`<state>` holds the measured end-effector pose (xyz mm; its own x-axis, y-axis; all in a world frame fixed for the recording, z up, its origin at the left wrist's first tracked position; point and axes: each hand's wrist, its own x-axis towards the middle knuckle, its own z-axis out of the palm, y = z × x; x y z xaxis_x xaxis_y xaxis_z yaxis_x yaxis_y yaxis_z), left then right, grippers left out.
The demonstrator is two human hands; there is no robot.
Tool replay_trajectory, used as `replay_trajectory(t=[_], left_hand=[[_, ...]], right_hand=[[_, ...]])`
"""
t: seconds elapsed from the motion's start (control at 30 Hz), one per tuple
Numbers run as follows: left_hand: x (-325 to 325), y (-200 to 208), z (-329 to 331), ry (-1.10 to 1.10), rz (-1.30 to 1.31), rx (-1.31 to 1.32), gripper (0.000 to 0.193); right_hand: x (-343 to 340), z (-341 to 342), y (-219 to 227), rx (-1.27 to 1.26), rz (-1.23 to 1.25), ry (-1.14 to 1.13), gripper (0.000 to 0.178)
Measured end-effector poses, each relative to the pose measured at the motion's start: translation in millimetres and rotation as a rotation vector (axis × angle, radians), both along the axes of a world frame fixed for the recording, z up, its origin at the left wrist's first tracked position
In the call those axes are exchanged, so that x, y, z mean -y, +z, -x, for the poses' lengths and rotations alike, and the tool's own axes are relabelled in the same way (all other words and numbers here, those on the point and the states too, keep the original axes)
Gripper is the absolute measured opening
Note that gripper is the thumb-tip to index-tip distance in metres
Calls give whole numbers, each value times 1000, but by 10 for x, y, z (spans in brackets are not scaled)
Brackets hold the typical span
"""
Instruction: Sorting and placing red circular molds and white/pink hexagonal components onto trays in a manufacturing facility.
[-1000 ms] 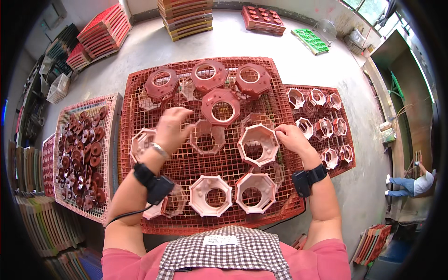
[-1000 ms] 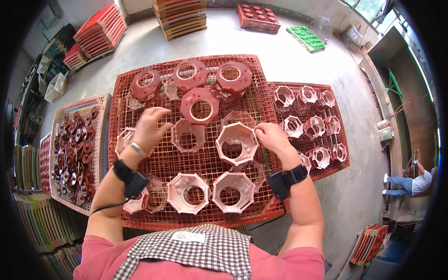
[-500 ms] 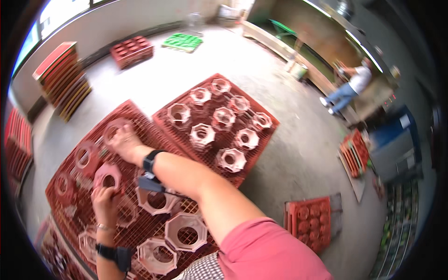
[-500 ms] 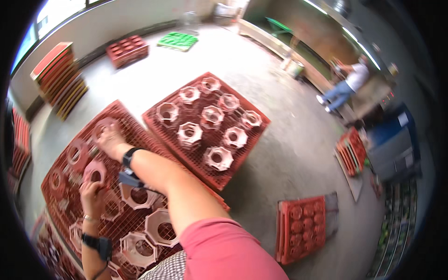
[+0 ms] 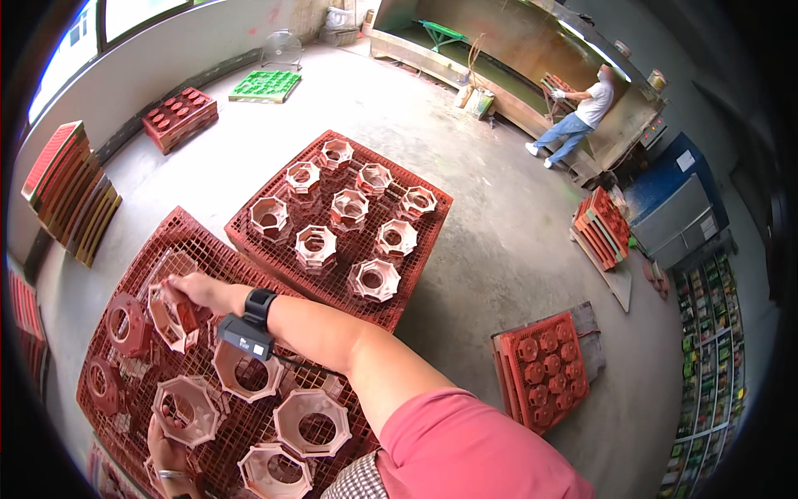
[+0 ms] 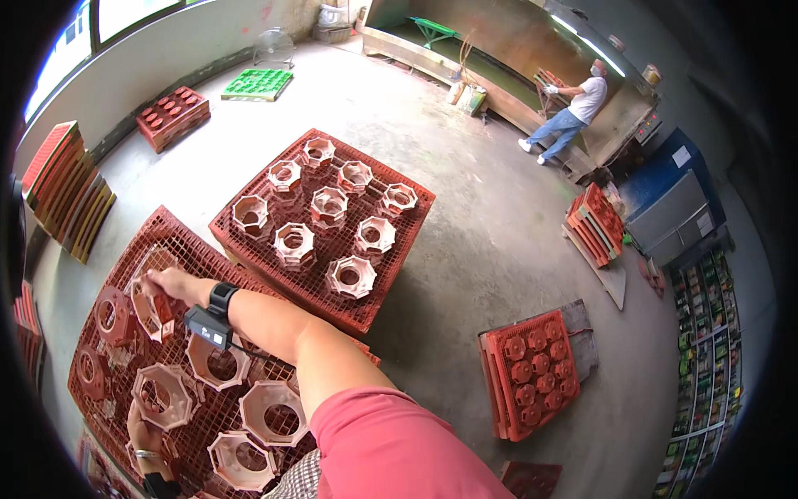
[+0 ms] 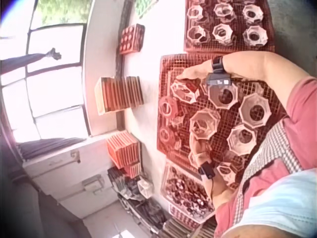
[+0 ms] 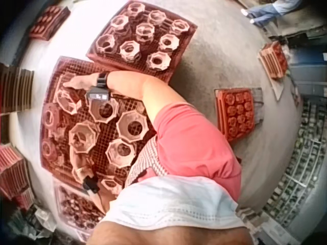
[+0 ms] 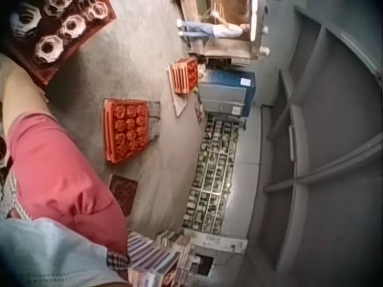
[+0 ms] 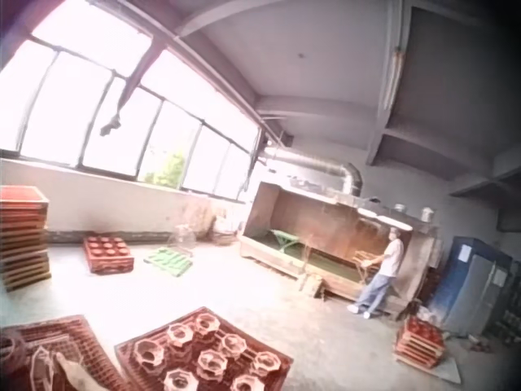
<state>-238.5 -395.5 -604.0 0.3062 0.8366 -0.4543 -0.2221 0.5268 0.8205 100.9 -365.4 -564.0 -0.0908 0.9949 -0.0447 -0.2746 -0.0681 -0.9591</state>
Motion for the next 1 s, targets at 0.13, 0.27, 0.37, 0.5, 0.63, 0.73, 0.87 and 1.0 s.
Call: replay_trajectory(t=[0.13, 0.27, 0.37, 0.5, 0.63, 0.73, 0.87, 1.0], left_hand=[[-105, -10, 281, -150, -150, -57, 22], [-138, 37, 51, -147, -264, -287, 25], [-78, 215, -55, -174, -514, -676, 23], [-132, 466, 60, -128, -818, -1005, 22], [-421, 546, 250, -39, -1062, -1307, 36], [-663, 471, 337, -1, -1132, -1506, 46], [-825, 482, 320, -134, -973, -1666, 49], [-934, 535, 428, -190, -1011, -1682, 40]], right_hand=[[33, 77, -83, 369, -164, -189, 32], [-31, -281, -221, 1060, -179, -234, 30], [61, -327, 70, 1371, 52, -244, 27], [-153, 43, 225, 1411, -362, -302, 23], [-418, 755, 277, 1412, -735, -24, 45], [-544, 1155, 176, 1533, -789, 66, 56], [-661, 1247, 158, 1622, -680, 197, 49], [-718, 1266, 347, 993, -649, 13, 37]])
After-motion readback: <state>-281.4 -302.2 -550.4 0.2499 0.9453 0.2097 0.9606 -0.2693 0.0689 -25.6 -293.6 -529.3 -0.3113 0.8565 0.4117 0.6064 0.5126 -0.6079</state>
